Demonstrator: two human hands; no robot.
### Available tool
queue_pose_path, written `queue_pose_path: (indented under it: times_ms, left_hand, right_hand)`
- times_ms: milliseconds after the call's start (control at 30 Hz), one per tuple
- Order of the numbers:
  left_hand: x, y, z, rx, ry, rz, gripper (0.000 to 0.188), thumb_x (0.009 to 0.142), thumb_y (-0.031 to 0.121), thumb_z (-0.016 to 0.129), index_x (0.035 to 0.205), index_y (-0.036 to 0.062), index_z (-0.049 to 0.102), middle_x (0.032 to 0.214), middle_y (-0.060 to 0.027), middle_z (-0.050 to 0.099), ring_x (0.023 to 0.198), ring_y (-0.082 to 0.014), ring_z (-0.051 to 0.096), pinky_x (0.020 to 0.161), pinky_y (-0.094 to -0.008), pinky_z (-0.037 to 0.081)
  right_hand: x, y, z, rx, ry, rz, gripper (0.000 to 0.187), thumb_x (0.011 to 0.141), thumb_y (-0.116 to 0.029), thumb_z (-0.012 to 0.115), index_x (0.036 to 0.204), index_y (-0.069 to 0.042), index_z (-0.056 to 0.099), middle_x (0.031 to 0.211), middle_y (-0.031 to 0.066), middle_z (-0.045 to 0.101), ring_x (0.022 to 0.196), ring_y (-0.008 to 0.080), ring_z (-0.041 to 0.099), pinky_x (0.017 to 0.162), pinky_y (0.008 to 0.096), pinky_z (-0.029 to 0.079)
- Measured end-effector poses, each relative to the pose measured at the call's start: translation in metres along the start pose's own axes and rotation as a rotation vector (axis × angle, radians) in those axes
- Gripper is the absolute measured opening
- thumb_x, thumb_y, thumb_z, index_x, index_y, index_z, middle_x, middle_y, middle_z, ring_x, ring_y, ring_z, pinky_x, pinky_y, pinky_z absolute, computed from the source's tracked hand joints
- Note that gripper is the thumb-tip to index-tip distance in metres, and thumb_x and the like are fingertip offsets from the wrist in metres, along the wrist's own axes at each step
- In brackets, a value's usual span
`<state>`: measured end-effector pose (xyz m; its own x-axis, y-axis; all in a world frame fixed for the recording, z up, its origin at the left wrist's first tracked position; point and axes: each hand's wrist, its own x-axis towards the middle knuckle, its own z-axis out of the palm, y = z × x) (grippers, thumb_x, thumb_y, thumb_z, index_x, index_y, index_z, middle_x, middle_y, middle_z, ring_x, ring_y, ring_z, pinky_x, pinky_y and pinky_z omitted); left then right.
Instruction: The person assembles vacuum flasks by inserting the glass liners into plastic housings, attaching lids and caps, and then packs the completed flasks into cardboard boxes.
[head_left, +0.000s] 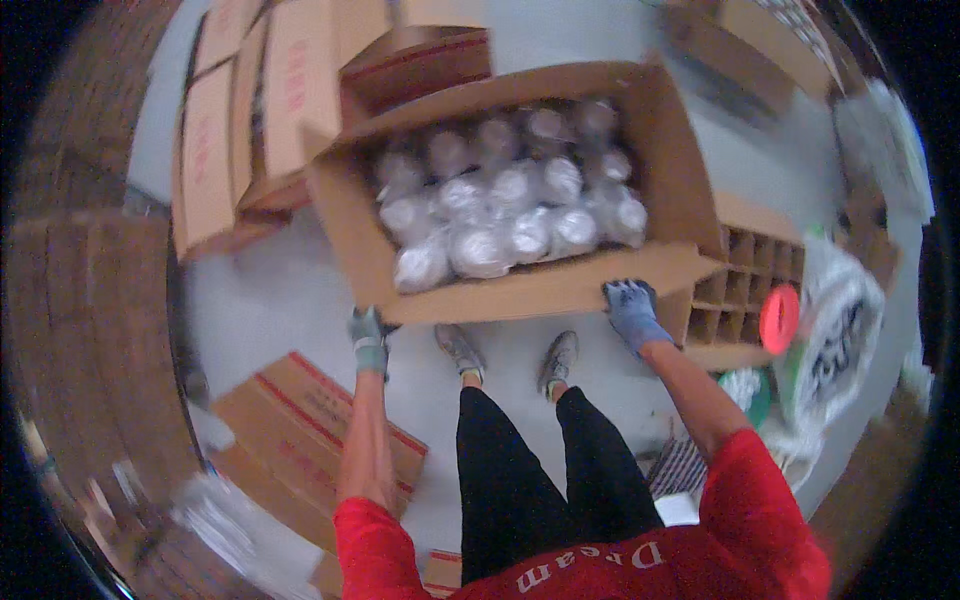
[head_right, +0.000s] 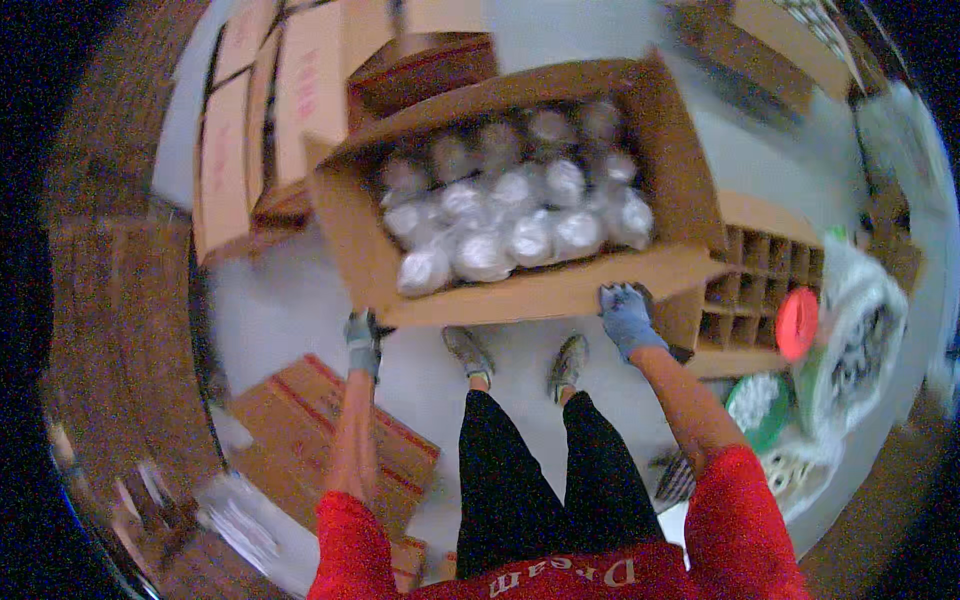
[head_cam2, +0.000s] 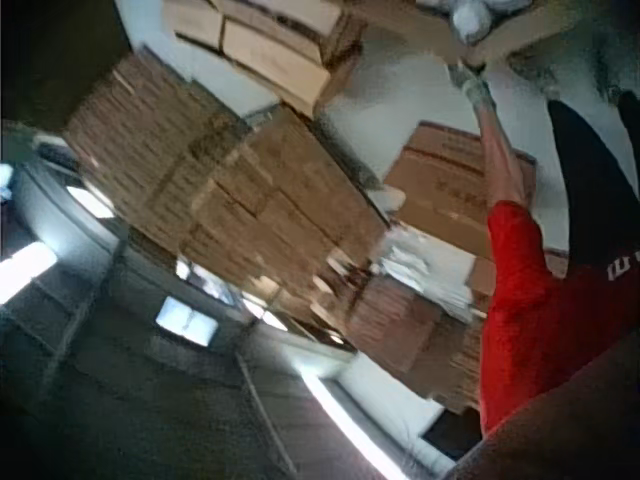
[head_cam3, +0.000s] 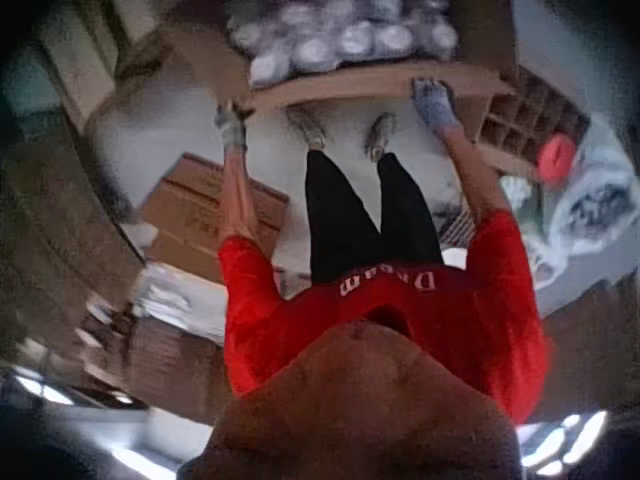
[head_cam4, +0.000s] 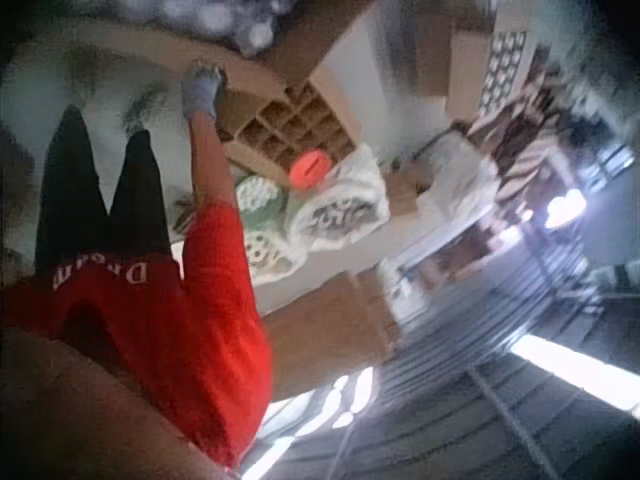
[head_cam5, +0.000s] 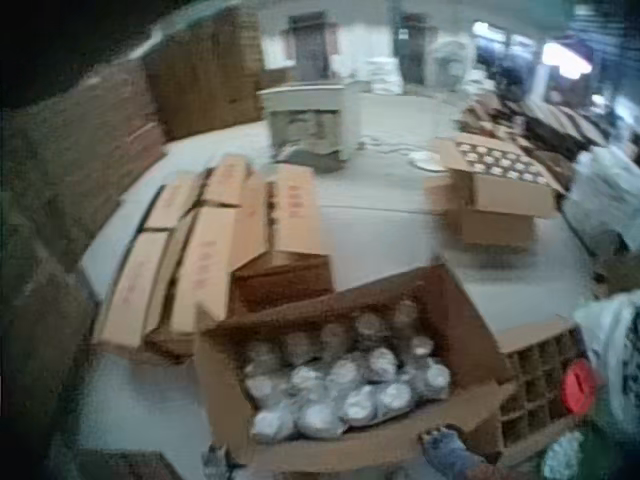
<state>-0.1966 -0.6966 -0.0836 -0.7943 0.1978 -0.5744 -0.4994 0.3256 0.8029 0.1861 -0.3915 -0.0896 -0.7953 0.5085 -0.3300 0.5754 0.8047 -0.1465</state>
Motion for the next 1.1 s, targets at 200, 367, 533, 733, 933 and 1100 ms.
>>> queue_pose_path:
  times_ms: [200,367,533,733,933,1100]
  left_hand:
    - [-0.036,0.025,-0.005,-0.252,0.026,0.27,0.073,0.087,0.01,0.062,0.146,0.0227,0.02,0.105,-0.0113,0.059,0.077,-0.0189,0.062,0.062,-0.0341,0.056]
    - [-0.124,-0.015,-0.084,0.502,0.236,0.568,0.067,0.085,0.014,0.064,0.142,0.0042,0.03,0.144,-0.017,0.033,0.124,-0.0289,0.043,0.099,-0.0357,0.039]
    - [-0.257,-0.086,-0.3,0.963,0.525,0.514,0.062,0.085,0.019,0.063,0.136,-0.003,0.036,0.139,-0.024,0.037,0.129,-0.0397,0.035,0.106,-0.0429,0.029]
    - [-0.363,-0.197,-0.539,1.082,0.934,0.124,0.069,0.084,0.028,0.064,0.137,-0.0039,0.034,0.14,-0.0267,0.035,0.131,-0.0411,0.032,0.107,-0.0449,0.028]
    - [-0.389,-0.307,-0.697,0.784,0.988,-0.332,0.083,0.081,0.039,0.067,0.14,-0.0027,0.026,0.142,-0.0266,0.032,0.131,-0.0406,0.031,0.108,-0.0453,0.028]
    - [-0.346,-0.412,-0.669,0.103,0.454,-0.134,0.058,0.093,0.014,0.051,0.143,0.0027,0.025,0.146,-0.0144,0.032,0.135,-0.0287,0.03,0.108,-0.0362,0.027]
  right_hand:
    - [0.005,-0.04,-0.04,0.181,-0.182,0.084,0.025,0.085,-0.019,0.053,0.107,-0.008,0.058,0.094,0.0172,0.064,0.086,0.0351,0.062,0.077,0.0452,0.049]
    - [0.0,-0.047,-0.041,0.087,-0.223,0.022,0.035,0.086,-0.022,0.055,0.117,-0.007,0.054,0.104,0.0195,0.062,0.094,0.0354,0.06,0.084,0.0435,0.048]
    - [-0.027,-0.174,-0.067,-0.099,0.234,-0.174,0.056,0.085,-0.027,0.057,0.134,-0.005,0.041,0.13,0.0223,0.047,0.121,0.037,0.044,0.103,0.0453,0.034]
    - [-0.104,-0.465,-0.016,0.175,-0.068,-0.485,0.067,0.084,-0.032,0.058,0.141,-0.008,0.032,0.144,0.0211,0.031,0.128,0.0402,0.033,0.107,0.0469,0.029]
    - [-0.202,-0.716,0.073,0.447,-0.39,-0.71,0.083,0.084,-0.052,0.053,0.146,-0.01,0.017,0.148,0.0238,0.019,0.131,0.0425,0.028,0.104,0.0525,0.028]
    - [-0.241,-0.804,0.142,0.205,-0.463,-0.948,0.086,0.081,-0.052,0.056,0.147,-0.012,0.017,0.153,0.017,0.007,0.135,0.0359,0.026,0.103,0.0575,0.027]
